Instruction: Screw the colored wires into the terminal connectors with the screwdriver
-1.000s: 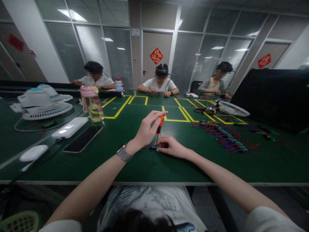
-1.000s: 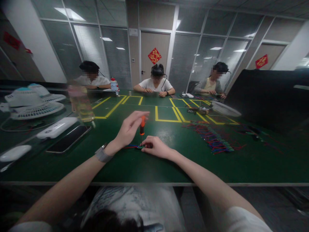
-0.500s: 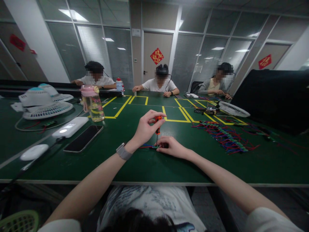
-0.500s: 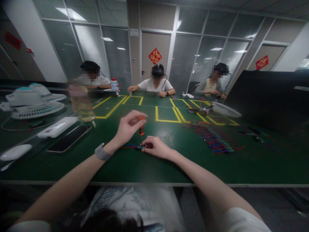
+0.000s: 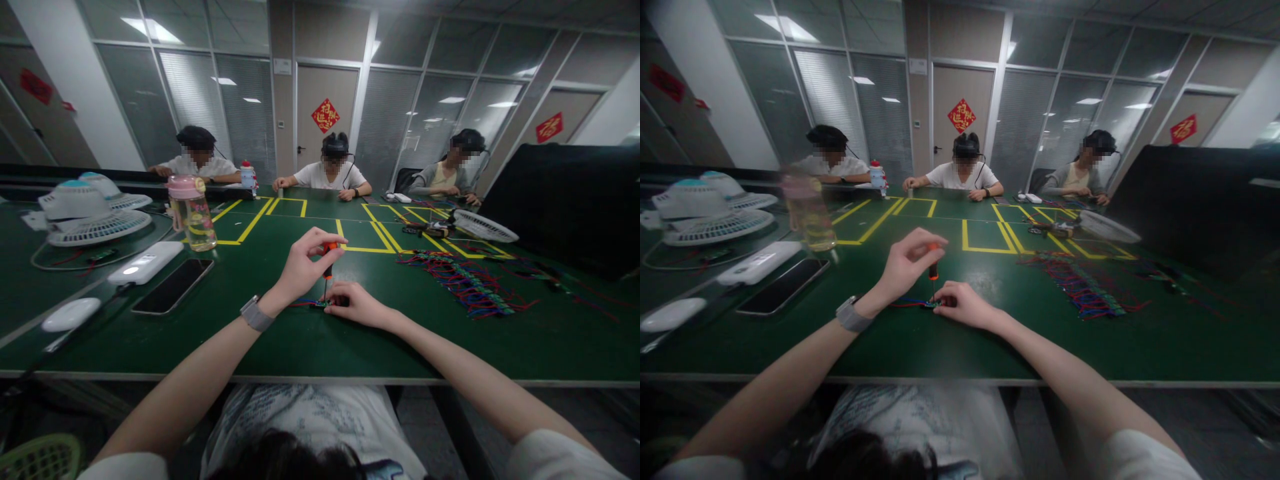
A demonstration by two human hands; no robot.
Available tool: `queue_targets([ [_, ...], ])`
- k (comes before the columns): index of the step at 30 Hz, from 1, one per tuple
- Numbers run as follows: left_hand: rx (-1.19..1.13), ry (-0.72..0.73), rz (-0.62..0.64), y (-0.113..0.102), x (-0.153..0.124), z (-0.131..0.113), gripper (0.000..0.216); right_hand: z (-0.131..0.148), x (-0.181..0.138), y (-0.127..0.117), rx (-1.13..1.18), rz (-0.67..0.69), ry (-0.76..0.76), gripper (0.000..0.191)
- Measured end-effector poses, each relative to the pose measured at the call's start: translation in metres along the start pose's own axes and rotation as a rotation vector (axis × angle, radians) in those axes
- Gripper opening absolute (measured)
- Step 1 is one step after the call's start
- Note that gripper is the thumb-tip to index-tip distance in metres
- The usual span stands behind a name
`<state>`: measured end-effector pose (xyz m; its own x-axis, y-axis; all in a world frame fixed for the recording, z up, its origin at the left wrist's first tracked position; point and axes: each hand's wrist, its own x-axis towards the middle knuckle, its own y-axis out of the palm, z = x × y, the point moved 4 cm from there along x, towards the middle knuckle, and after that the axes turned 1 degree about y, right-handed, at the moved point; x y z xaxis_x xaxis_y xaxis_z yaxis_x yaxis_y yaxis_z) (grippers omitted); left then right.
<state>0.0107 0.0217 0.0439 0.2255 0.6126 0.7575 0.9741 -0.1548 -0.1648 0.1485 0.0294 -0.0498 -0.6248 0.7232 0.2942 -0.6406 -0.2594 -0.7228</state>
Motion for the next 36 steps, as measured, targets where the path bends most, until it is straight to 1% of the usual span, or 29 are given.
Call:
queue_targets([
  [2,0.022,0.018,-0.002,-0.0007,0.0005,-0.0019,0.013,0.0006,0.0,-0.0002,-0.001,-0.002,0.0,0.018],
  [5,0.06,0.028,0.01,-0.001,0.0009,-0.004,0.021,0.0023,-0.0001,-0.0009,-0.003,-0.003,-0.006,0.018],
  [10,-0.058,-0.023,0.061,0.0022,0.0,-0.0008,0.027,0.0028,-0.0001,-0.0013,0.006,-0.005,-0.009,0.018],
  [13,-0.021,-0.026,0.032,0.0016,-0.0002,-0.0001,0.023,0.0015,0.0,-0.0007,0.0,-0.001,-0.006,0.018],
  [19,0.13,0.05,-0.057,-0.0027,0.0,-0.0044,0.007,0.0013,-0.0003,-0.001,-0.008,-0.014,-0.003,0.018],
  [20,0.134,0.056,-0.058,-0.0028,-0.0003,-0.0045,0.008,0.0017,-0.0003,-0.0011,-0.011,-0.013,-0.004,0.018],
  [24,0.053,0.035,-0.012,-0.0002,-0.0023,-0.002,0.025,0.0024,-0.0001,-0.001,-0.016,0.0,-0.007,0.019],
  [27,-0.035,0.005,-0.012,0.0019,-0.0039,0.0002,0.027,0.0021,0.0001,-0.0012,-0.015,-0.005,-0.011,0.019],
  [29,-0.052,-0.01,-0.028,0.0024,-0.0046,0.0007,0.026,0.002,0.0001,-0.0012,-0.02,-0.005,-0.011,0.019],
  [31,-0.019,-0.007,-0.042,0.0023,-0.0048,-0.0001,0.022,0.0022,0.0,-0.001,-0.025,0.0,-0.009,0.019],
  [34,0.066,0.037,-0.058,0.0009,-0.0046,-0.0027,0.013,0.0029,0.0,-0.0012,-0.024,0.001,-0.009,0.019],
  [36,0.105,0.06,-0.065,-0.0002,-0.0044,-0.0039,0.011,0.0032,0.0,-0.0013,-0.023,0.001,-0.008,0.019],
])
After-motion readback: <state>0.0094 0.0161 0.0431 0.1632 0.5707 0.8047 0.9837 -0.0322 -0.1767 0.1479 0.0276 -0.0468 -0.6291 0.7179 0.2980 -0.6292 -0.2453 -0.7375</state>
